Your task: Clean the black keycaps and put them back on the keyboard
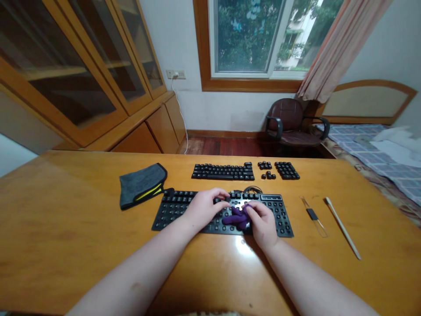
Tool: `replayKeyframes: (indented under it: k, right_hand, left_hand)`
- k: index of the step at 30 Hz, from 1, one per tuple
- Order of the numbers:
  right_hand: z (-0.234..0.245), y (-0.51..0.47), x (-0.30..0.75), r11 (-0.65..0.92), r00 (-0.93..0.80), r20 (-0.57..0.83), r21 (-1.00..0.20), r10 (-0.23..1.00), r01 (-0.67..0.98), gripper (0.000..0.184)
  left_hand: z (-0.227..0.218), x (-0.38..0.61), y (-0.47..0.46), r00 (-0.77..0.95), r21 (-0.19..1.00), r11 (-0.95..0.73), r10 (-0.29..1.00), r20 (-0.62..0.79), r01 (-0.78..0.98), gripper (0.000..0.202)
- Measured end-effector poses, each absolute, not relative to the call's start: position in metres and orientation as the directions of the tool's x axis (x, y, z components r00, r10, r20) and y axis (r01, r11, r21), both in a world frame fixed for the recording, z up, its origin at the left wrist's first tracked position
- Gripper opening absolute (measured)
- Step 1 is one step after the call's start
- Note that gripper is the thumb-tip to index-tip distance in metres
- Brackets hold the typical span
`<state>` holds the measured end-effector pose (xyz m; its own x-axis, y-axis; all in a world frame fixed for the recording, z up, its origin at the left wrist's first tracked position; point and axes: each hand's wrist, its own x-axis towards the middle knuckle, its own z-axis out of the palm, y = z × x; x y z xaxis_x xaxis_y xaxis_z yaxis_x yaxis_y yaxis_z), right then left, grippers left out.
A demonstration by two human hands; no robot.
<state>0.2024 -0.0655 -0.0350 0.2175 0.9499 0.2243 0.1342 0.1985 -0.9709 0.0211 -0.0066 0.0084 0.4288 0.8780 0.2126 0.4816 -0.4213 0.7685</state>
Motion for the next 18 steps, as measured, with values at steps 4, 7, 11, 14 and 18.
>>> replayKeyframes:
  k: [4,7,11,14,18]
  right_hand:
    - [-0.034,-0.065,0.202,0.205,0.209,0.236,-0.966,0.949,0.159,0.015]
    - [-0.035,-0.065,0.202,0.2,0.211,0.227,-0.969,0.951,0.142,0.015]
    - [-0.036,-0.065,0.202,0.202,0.21,0.224,-0.972,0.952,0.123,0.013]
    - [-0.036,-0.064,0.202,0.195,0.207,0.217,-0.973,0.954,0.122,0.013]
    - [-0.034,-0.065,0.202,0.181,0.2,0.2,-0.978,0.959,0.108,0.014]
  left_hand:
    - [0.018,0.019,0.01,0.479,0.716,-0.486,0.845,0.239,0.501,0.014]
    - [0.016,0.019,0.015,0.456,0.767,-0.432,0.866,0.206,0.474,0.019]
    - [0.01,0.017,0.015,0.44,0.792,-0.407,0.876,0.197,0.455,0.019]
    - [0.007,0.015,0.014,0.405,0.776,-0.407,0.889,0.215,0.482,0.018]
    - [0.004,0.015,0.015,0.483,0.679,-0.516,0.835,0.263,0.522,0.017]
